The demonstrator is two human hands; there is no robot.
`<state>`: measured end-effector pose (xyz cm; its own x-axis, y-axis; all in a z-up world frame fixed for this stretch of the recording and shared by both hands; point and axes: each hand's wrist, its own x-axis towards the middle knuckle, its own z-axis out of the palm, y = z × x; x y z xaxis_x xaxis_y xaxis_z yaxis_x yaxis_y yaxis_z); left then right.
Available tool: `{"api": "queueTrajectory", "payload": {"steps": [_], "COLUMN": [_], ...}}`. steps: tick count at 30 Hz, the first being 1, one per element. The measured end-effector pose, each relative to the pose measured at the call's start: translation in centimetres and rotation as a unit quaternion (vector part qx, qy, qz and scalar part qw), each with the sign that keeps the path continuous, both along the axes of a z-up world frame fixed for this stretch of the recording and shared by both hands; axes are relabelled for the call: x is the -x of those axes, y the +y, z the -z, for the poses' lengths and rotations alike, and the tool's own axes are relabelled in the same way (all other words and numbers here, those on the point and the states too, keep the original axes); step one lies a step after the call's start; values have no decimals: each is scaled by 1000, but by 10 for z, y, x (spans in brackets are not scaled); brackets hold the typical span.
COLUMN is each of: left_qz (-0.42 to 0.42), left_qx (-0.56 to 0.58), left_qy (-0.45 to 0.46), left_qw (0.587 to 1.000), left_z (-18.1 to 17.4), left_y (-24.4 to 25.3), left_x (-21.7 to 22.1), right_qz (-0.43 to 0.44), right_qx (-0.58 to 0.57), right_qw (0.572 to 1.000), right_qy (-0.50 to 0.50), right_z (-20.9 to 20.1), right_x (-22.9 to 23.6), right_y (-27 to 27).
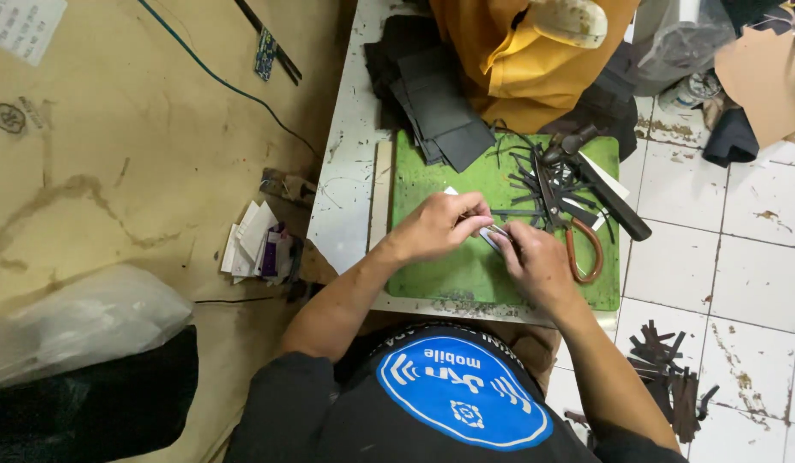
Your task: Cutting leather pieces and assembling them with adhesive to create a wallet
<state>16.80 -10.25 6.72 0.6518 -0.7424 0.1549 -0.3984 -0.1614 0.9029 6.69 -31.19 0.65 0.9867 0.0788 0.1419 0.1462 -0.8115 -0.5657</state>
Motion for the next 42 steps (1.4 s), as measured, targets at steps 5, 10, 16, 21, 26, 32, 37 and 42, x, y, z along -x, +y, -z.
{"api": "queueTrajectory", "payload": {"steps": [5, 10, 16, 21, 26, 32, 37, 42], "left_qz": [-102, -166, -177, -180, -186, -229, -364, -456], "left_qx": [65, 75, 164, 156, 145, 51, 91, 84], "left_qy": [97, 146, 260, 258, 255, 64, 50, 66], "left_qw": [988, 972, 935, 936, 938, 970, 926, 884], "left_z": [29, 57, 67, 71, 72, 69, 56, 97], "left_y": [-5, -11, -35, -41, -51, -22, 39, 79], "left_x": [-8, -13, 2, -4, -8, -10, -35, -99], "right_qz": [42, 55, 65, 54, 85, 121, 98, 41], "right_qx": [-61, -105, -138, -161, -168, -103, -6, 177], "right_qw": [997, 991, 986, 984, 981, 987, 995, 979], "right_qy": [3, -56, 72, 49, 54, 21, -32, -89], "right_z": [-12, -14, -32, -38, -33, -16, -20, 0], "right_x": [-5, -14, -16, -20, -12, -5, -9, -18], "right_y": [-4, -2, 27, 24, 13, -3, 7, 7]}}
